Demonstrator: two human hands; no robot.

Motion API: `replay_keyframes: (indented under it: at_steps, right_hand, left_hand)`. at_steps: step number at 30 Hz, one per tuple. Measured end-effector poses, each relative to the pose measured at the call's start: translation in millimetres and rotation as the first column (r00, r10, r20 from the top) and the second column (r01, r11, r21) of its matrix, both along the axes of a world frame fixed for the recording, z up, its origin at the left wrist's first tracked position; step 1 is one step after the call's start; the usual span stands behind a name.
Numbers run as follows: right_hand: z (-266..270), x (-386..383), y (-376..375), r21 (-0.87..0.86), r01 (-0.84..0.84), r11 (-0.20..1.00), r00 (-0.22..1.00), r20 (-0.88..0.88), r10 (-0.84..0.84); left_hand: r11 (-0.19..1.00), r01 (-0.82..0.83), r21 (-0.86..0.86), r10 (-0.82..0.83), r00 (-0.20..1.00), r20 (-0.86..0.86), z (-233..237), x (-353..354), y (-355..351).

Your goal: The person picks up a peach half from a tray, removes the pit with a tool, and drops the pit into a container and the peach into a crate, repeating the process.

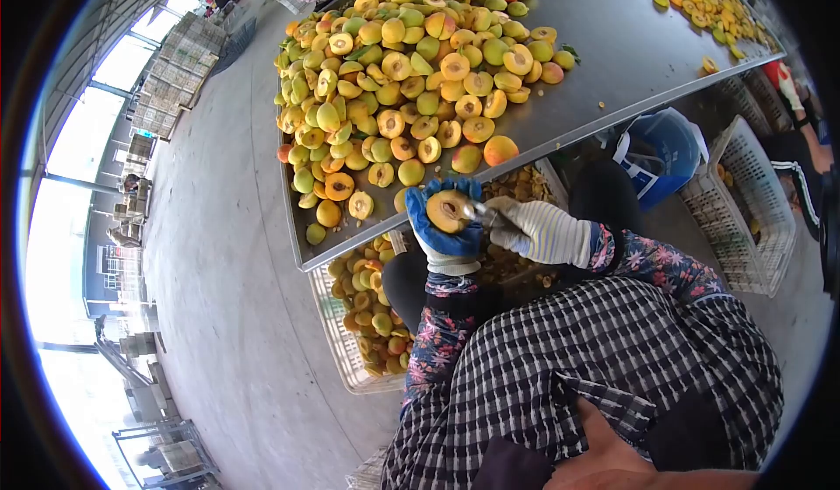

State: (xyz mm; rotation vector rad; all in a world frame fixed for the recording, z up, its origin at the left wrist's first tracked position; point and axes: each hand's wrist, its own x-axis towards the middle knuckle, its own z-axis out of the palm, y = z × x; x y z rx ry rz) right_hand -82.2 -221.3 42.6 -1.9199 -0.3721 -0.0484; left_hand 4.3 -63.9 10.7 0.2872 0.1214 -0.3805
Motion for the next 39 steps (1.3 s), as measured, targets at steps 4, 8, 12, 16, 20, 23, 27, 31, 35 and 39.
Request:
replay_keyframes:
  at_steps: [4,8,12,16,20,23,27,31,35,39]
  right_hand:
    - [14.3,1.7,-8.4,-0.324,0.054,0.945,0.998,0.005,-0.056]
    - [13.5,2.4,-1.8,-0.423,0.096,0.901,0.995,0.058,-0.079]
    - [1.7,2.5,6.8,-0.451,0.115,0.885,0.993,0.075,-0.09]
    - [-8.6,-0.8,11.2,-0.452,0.107,0.886,0.993,0.092,-0.073]
    - [6.2,-3.6,8.7,-0.551,-0.012,0.835,0.999,-0.05,-0.018]
    - [-15.3,-0.8,14.4,-0.382,-0.009,0.924,0.994,-0.107,-0.034]
    - [-35.5,5.0,13.3,-0.209,0.031,0.977,0.999,-0.021,-0.036]
    - [-87.6,21.1,6.7,0.13,0.044,0.991,0.998,-0.039,-0.039]
    - [-88.8,21.6,1.0,0.433,0.07,0.899,0.992,-0.125,-0.018]
    - [-30.5,12.0,-21.9,-0.192,0.145,0.971,0.987,0.098,-0.128]
  left_hand:
    - [0.996,0.089,-0.009,-0.087,0.99,0.114,-13.7,-0.3,1.5]
    - [0.993,0.058,0.098,-0.064,0.996,0.061,8.6,-13.5,-7.6]
    - [0.992,0.028,0.122,-0.029,1.0,0.004,8.2,-16.5,-9.3]
    - [0.981,0.077,0.178,-0.089,0.994,0.063,4.4,-18.3,-5.4]
    - [0.97,0.136,0.2,-0.146,0.989,0.038,2.3,-19.1,-1.2]
    - [0.964,0.066,0.256,-0.092,0.991,0.093,-4.6,-19.0,-2.8]
    - [0.951,-0.031,0.307,0.004,0.996,0.088,-0.3,-21.1,-9.6]
    - [0.886,0.048,0.461,-0.167,0.961,0.22,1.9,-13.1,-1.3]
    - [0.853,0.362,0.376,-0.413,0.908,0.064,-2.8,-2.4,14.9]
    - [0.883,0.387,0.264,-0.408,0.912,0.028,8.2,-13.1,27.0]
